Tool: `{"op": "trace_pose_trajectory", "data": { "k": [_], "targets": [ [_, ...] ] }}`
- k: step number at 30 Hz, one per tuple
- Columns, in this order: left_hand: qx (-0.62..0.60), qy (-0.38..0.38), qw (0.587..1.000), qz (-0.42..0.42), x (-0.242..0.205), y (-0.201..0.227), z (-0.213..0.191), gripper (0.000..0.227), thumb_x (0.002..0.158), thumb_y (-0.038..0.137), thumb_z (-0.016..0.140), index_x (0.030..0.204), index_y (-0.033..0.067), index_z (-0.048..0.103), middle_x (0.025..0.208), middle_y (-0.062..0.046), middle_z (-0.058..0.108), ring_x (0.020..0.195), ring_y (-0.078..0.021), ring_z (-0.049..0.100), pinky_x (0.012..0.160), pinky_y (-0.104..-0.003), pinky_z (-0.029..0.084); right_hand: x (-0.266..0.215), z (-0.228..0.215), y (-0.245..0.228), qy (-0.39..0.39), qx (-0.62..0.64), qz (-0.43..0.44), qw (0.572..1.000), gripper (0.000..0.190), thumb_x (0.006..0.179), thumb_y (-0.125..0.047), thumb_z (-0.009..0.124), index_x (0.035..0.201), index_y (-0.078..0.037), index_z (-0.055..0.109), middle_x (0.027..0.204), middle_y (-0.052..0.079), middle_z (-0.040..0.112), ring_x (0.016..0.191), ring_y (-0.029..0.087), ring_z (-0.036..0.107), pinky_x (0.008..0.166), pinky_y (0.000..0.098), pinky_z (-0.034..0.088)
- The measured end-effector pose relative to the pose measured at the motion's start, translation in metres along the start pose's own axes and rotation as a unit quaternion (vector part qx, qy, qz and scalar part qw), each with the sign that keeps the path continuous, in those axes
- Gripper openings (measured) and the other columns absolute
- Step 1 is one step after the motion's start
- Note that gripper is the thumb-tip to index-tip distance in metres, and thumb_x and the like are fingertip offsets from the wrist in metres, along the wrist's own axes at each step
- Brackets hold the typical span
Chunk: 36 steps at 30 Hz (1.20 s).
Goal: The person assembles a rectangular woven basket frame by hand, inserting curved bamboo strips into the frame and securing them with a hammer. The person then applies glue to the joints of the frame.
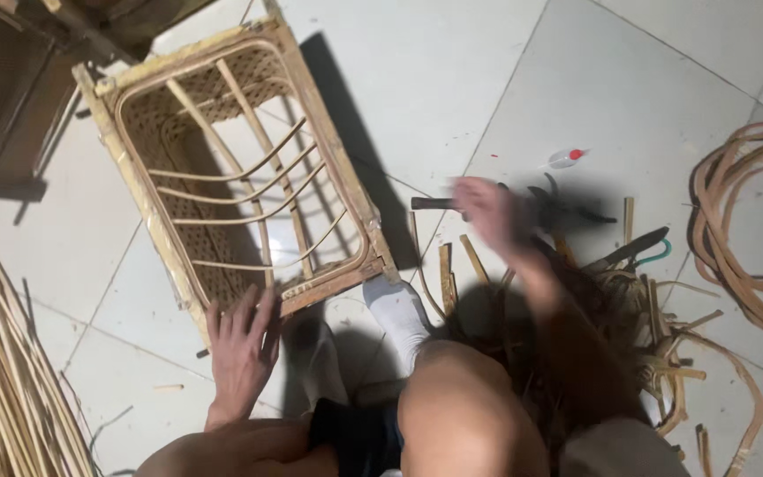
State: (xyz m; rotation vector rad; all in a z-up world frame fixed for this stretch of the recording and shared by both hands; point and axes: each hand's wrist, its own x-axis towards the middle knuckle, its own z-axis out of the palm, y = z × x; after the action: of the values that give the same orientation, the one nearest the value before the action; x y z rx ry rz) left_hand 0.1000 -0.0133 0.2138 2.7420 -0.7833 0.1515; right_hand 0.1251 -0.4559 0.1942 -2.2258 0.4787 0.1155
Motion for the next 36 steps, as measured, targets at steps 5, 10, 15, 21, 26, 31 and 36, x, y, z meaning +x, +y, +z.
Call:
{"op": "trace_pose_trajectory", "data": {
  "k": [5, 10, 15, 21, 26, 31, 36],
  "targets": [
    [0.013, -0.029, 0.999, 0.028, -0.002, -0.006, 0.007, 0.074, 0.083, 0.012, 0.071, 0.151, 0.0244, 0.048, 0.125, -0.014, 0.058, 0.118, -0.0334, 0.055, 0.119, -0.062, 0.026, -0.015, -0.018, 0.125, -0.031, -0.278, 0.1, 0.955, 0.039, 0.099, -0.041, 0.065, 0.123, -0.009, 0.068, 0.11, 0.018, 0.074, 0.101, 0.036, 0.07, 0.088, 0.045, 0.056],
    [-0.062, -0.005, 0.997, 0.038, -0.008, -0.011, 0.011, 0.079, 0.078, 0.004, 0.065, 0.153, 0.0198, 0.048, 0.124, -0.019, 0.057, 0.116, -0.0374, 0.053, 0.109, -0.056, 0.035, 0.034, -0.008, 0.216, -0.109, -0.318, -0.109, 0.936, 0.065, 0.069, -0.034, 0.079, 0.122, 0.002, 0.065, 0.113, 0.031, 0.065, 0.106, 0.049, 0.063, 0.081, 0.0533, 0.05],
    [-0.04, -0.046, 0.998, 0.001, -0.01, 0.001, 0.018, 0.082, 0.081, -0.005, 0.063, 0.157, 0.0215, 0.047, 0.122, -0.017, 0.058, 0.11, -0.0345, 0.053, 0.108, -0.054, 0.037, 0.063, -0.026, 0.19, -0.184, -0.334, 0.019, 0.924, 0.05, 0.085, -0.035, 0.073, 0.124, -0.004, 0.07, 0.11, 0.025, 0.074, 0.106, 0.042, 0.069, 0.092, 0.0492, 0.054],
    [-0.145, 0.038, 0.989, 0.003, -0.003, 0.009, -0.001, 0.062, 0.089, 0.013, 0.073, 0.148, 0.0146, 0.053, 0.128, -0.019, 0.059, 0.113, -0.0355, 0.055, 0.106, -0.054, 0.041, 0.018, -0.058, 0.024, -0.073, -0.32, 0.006, 0.945, 0.041, 0.103, -0.026, 0.059, 0.139, -0.008, 0.065, 0.111, 0.025, 0.073, 0.098, 0.042, 0.068, 0.083, 0.0499, 0.054],
    [-0.254, 0.221, 0.907, -0.253, -0.006, -0.006, -0.024, 0.052, 0.098, 0.013, 0.073, 0.145, 0.0008, 0.055, 0.129, -0.02, 0.063, 0.119, -0.0338, 0.057, 0.109, -0.044, 0.047, -0.035, -0.055, -0.079, -0.093, -0.098, -0.04, 0.99, 0.042, 0.108, -0.008, 0.044, 0.148, -0.001, 0.055, 0.079, 0.024, 0.068, 0.066, 0.03, 0.064, 0.061, 0.0422, 0.054],
    [-0.606, 0.102, 0.608, -0.503, 0.014, -0.051, -0.007, 0.059, 0.093, 0.019, 0.073, 0.147, 0.0008, 0.057, 0.119, -0.017, 0.075, 0.098, -0.0146, 0.069, 0.088, -0.031, 0.057, -0.044, -0.004, -0.112, -0.173, -0.085, -0.167, 0.967, 0.047, 0.098, -0.002, 0.059, 0.144, -0.001, 0.052, 0.105, 0.025, 0.069, 0.087, 0.033, 0.068, 0.072, 0.0478, 0.057],
    [-0.598, 0.105, 0.638, -0.473, 0.009, -0.058, -0.005, 0.056, 0.093, 0.017, 0.075, 0.144, -0.0001, 0.06, 0.108, -0.013, 0.077, 0.086, -0.0113, 0.068, 0.076, -0.027, 0.057, -0.05, -0.002, -0.108, -0.135, -0.223, -0.168, 0.951, 0.039, 0.107, -0.018, 0.045, 0.144, -0.009, 0.053, 0.117, 0.023, 0.07, 0.076, 0.034, 0.071, 0.066, 0.0396, 0.059]
  ]
}}
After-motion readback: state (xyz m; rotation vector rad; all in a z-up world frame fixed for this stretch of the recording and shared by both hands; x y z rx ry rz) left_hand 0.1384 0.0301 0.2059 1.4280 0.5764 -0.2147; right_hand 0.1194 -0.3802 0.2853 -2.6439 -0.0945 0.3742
